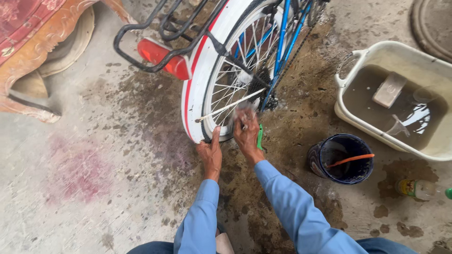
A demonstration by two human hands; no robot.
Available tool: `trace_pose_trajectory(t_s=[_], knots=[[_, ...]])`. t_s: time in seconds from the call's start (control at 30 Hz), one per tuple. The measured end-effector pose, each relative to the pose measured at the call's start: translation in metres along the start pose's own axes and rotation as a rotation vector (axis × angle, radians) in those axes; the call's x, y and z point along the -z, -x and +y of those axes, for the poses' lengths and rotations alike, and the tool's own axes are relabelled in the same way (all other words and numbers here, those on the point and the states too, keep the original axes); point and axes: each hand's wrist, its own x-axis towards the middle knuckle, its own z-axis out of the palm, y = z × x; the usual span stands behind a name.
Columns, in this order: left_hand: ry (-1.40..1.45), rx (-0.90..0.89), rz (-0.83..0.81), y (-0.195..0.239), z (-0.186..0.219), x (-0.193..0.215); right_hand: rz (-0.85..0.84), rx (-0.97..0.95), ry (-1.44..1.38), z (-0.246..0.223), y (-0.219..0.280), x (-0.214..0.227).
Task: The person scrubs the rear wheel, spokes, and rim of a bicycle using a brush and a cloth. They rotate the wheel to access different sections and continue scrubbing the tire and rim.
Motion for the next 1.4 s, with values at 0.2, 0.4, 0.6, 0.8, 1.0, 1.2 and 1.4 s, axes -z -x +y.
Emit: trace_pose_trajectory(t_s=[0.2, 0.4, 0.6, 0.8, 1.0, 1.2, 1.4], knots=[[-0.009, 0.022, -0.030, 0.000, 0.006, 0.003, 0.085, -0.014, -0.149, 0.003, 0.051, -0.009], [0.155, -0.132, -0.057, -0.007, -0.007, 0.003, -0.119, -0.087, 0.005, -0.018, 0.061, -0.014], [0.143, -0.152, -0.099, -0.010, -0.019, 0.010, -0.028, -0.120, 0.001, -0.031, 0.046, -0.012], [0.106, -0.112, -0.164, -0.010, -0.014, 0.013, 0.021, 0.001, -0.175, -0.032, 0.046, -0.012], [0.115, -0.107, -0.149, -0.005, -0.007, 0.018, -0.095, -0.105, -0.186, -0.039, 0.039, -0.010], [0.120, -0.129, -0.178, -0.006, -0.020, 0.022, 0.005, -0.058, -0.180, -0.064, 0.036, -0.001], [0.212, -0.092, -0.220, -0.009, -0.041, 0.024, -0.030, 0.051, -0.356, -0.084, 0.006, -0.007]])
